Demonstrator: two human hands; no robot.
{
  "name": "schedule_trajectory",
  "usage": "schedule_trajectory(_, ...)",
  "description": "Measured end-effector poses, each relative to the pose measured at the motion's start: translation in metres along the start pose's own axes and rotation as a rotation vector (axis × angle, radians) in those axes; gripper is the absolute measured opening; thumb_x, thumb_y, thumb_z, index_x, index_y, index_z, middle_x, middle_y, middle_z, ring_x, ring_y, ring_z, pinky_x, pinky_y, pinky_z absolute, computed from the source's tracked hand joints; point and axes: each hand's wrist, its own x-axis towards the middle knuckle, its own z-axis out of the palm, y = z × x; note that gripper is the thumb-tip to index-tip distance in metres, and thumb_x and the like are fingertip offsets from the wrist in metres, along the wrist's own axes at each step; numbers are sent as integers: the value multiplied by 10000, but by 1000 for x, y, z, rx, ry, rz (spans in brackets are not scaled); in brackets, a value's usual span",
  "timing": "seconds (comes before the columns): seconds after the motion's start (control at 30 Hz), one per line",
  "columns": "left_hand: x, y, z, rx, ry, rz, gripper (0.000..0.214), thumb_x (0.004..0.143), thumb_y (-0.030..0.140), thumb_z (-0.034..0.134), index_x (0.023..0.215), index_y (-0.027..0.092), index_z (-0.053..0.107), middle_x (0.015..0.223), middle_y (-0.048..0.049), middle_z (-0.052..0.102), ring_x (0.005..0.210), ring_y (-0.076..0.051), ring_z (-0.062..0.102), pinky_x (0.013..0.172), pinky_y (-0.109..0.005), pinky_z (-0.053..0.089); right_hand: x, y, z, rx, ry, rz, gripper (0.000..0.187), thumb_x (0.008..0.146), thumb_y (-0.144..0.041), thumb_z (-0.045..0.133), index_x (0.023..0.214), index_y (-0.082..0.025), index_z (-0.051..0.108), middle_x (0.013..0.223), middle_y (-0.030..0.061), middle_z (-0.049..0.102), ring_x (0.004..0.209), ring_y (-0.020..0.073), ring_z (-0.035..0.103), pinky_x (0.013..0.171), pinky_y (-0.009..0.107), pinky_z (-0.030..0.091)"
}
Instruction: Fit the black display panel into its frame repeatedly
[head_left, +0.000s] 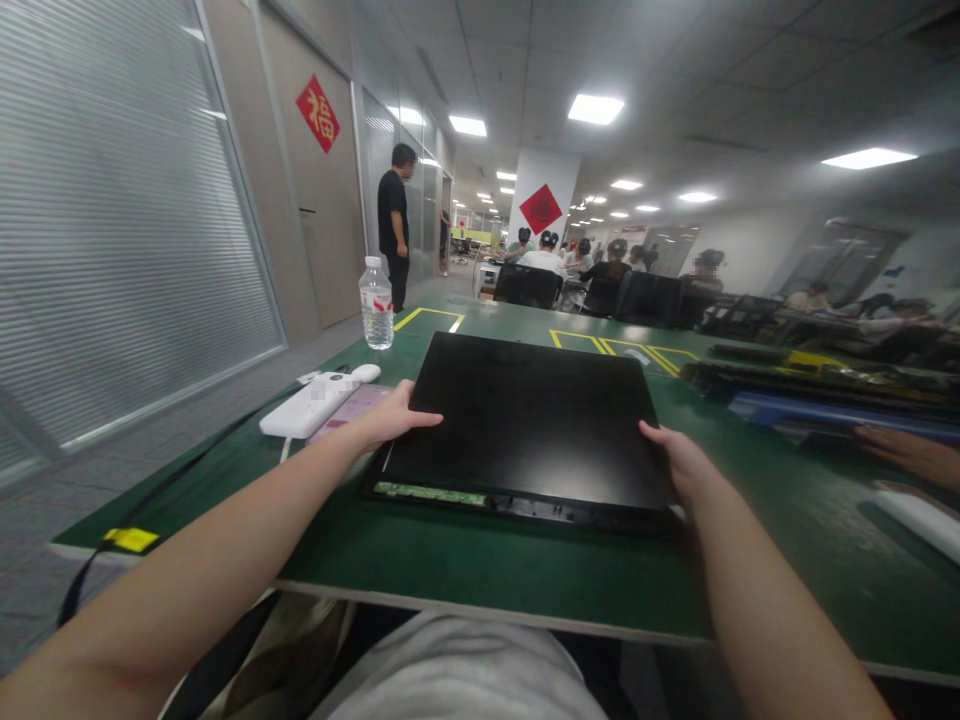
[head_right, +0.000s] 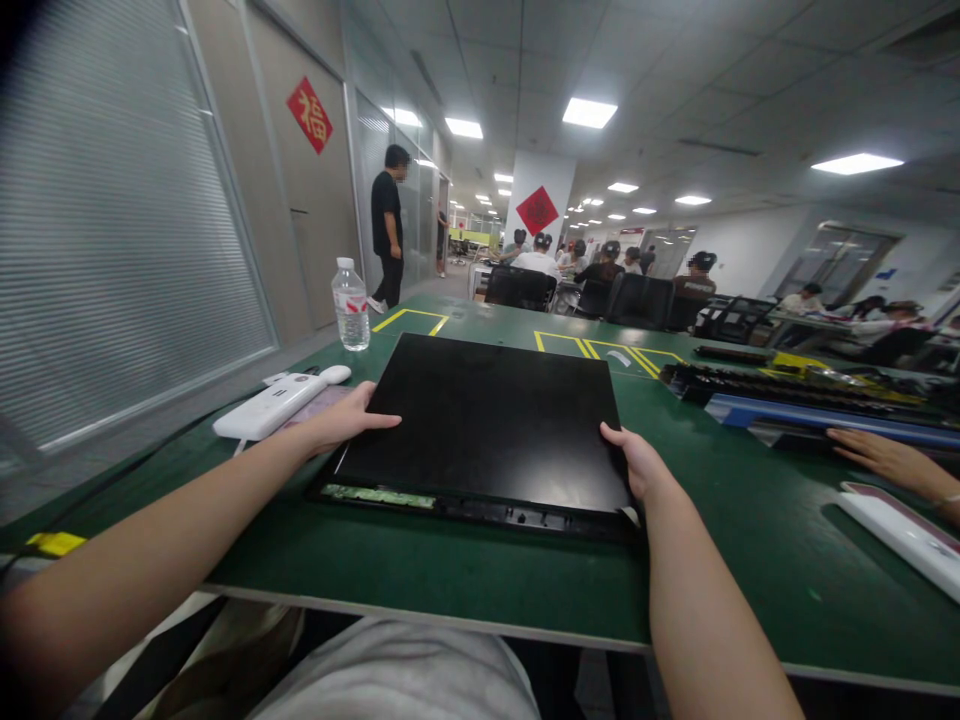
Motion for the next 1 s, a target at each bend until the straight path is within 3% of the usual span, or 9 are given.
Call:
schedule_trajectory(0.23, 4, -4, -1, 19, 4, 39, 706, 564, 283, 935, 1140, 211, 533, 1261, -130, 689, 1194, -352, 658, 957, -455, 568, -1, -3, -1, -6, 0, 81, 328, 851, -306, 643, 1158, -194, 669, 782, 90, 762, 660, 276, 717, 674, 433, 604)
schedule_trajectory(0.47, 9, -10, -2, -52, 9, 64, 690, 531, 244, 947, 1102, 225, 561, 1179, -112, 723, 1151, -357, 678, 923, -465, 579, 1, -5, -3, -33, 25, 110, 333, 815, -341, 658, 1095, -171, 715, 752, 101, 759, 677, 289, 718, 645, 420, 584)
schedule_trajectory(1.0, 7, -7, 0, -24, -1, 31, 677, 556, 269, 928, 1099, 209, 528, 1214, -133, 690, 1150, -363, 669, 878, -445, 590, 10, 1, -6, -26, 49, 94, 315, 795, -327, 674, 1068, -177, 718, 746, 78, 758, 651, 267, 703, 602, 389, 562)
